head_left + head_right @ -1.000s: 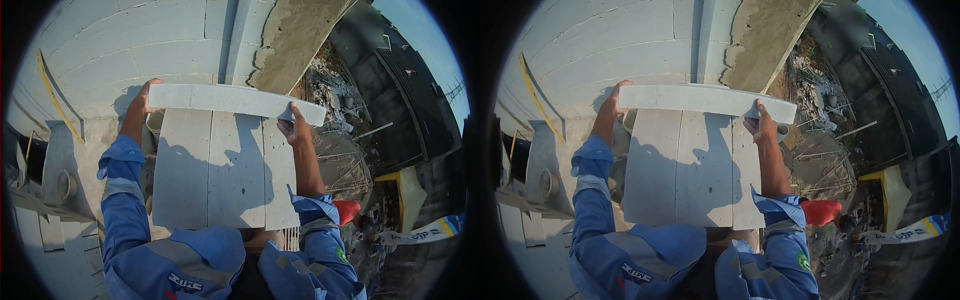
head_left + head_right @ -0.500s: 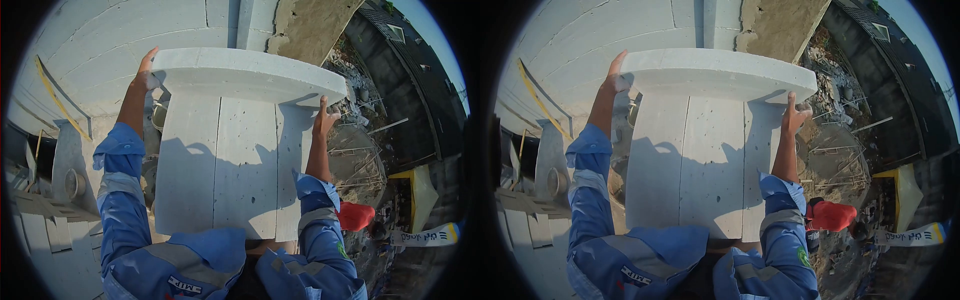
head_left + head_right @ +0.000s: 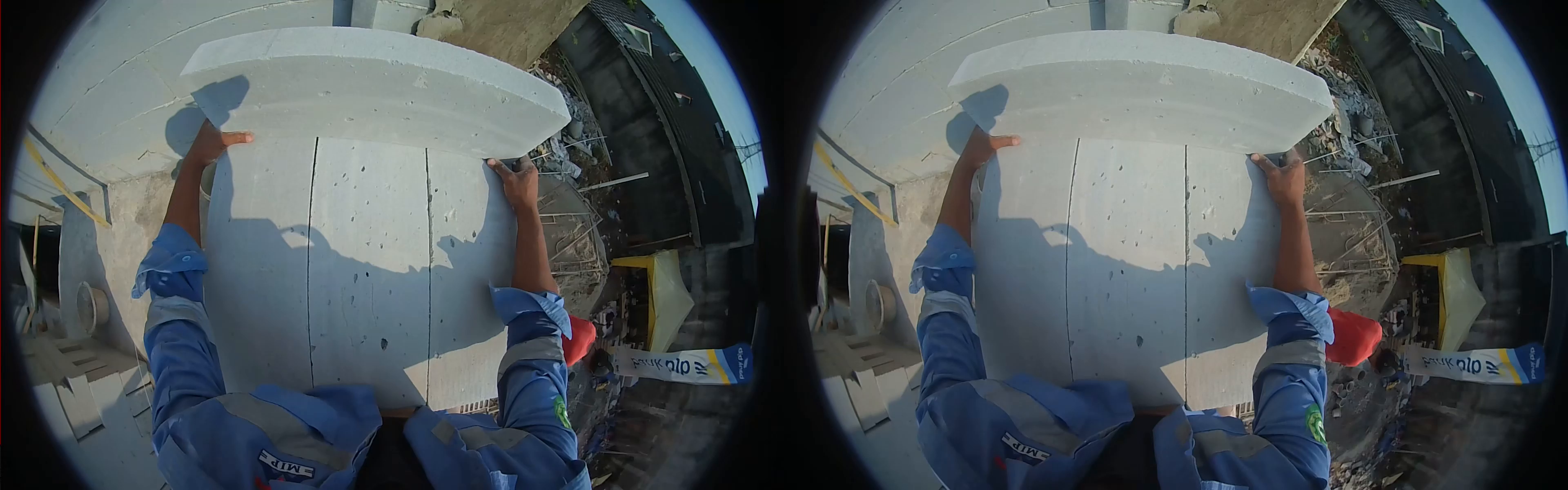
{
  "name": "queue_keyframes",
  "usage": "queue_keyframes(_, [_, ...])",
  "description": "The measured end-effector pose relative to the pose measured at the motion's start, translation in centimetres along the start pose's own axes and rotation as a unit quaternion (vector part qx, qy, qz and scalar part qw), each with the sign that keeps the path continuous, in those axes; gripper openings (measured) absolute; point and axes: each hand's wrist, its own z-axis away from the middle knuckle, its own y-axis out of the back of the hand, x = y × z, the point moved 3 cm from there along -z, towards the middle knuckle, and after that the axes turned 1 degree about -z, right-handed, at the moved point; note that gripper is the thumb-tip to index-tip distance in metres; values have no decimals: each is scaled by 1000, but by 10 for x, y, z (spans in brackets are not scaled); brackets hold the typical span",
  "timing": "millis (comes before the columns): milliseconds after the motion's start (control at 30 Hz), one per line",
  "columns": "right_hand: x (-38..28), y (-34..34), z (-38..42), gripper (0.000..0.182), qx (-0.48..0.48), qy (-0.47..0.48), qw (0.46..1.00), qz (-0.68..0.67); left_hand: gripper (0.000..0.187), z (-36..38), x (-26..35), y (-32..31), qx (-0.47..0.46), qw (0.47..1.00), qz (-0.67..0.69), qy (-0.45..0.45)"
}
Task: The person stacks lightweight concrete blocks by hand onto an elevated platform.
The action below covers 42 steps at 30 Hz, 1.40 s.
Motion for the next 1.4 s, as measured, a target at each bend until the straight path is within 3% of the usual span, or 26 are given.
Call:
queue_keyframes(100, [11,-9,-10,44,-8,-9,999,-40,95,-7,-12,0,26,999,-39,-6])
queue_keyframes(300, [-4,-1,-7,42,0,-19,999,39,89,-24,-20,0,-13,995,-62,-81])
queue_keyframes(467, [8,0,-10,36,-6,-64,997,51,87,-24,-16,-2,-54,994,-70,-68])
queue_keyframes(533, [19,-10,-11,36,9,-41,999,-7,90,-12,-9,-3,-72,992,-86,-53])
queue_keyframes(600, [21,-15,-5,36,45,-73,996,19,95,13,-16,-17,84,989,-111,40])
queue_keyframes(700, [39,-3,14,38,141,-96,985,31,101,59,-10,-40,173,965,-197,7])
queue_keyframes(733, [44,3,25,39,72,-82,994,21,100,86,5,-46,178,962,-204,-22])
queue_keyframes(800, [56,28,71,40,10,-83,996,14,99,137,31,-52,143,972,-179,-45])
queue_keyframes(867, [67,68,137,40,-110,-169,971,-125,95,188,41,-54,107,978,-167,-57])
queue_keyframes(933, [89,106,214,40,-130,-271,923,-239,88,236,51,-52,62,983,-167,-41])
queue_keyframes(1067, [173,163,405,28,79,-316,923,-204,70,304,77,-65,28,981,-187,-44])
queue_keyframes(1133, [210,169,505,21,241,-425,862,-136,64,324,79,-76,20,983,-174,-58])
queue_keyframes(1167, [245,163,562,31,301,-449,806,-240,64,329,94,-89,10,980,-180,-83])
queue_keyframes(1200, [247,159,603,29,355,-491,759,-240,62,343,112,-103,6,982,-177,-66])
queue_keyframes(1267, [235,144,664,28,407,-544,697,-228,59,359,137,-128,-6,983,-175,-62])
queue_keyframes(1333, [248,121,713,27,415,-568,656,-274,57,370,173,-167,-68,980,-113,-150])
queue_keyframes(1400, [246,105,735,25,409,-592,635,-283,56,379,203,-206,-113,975,-80,-172])
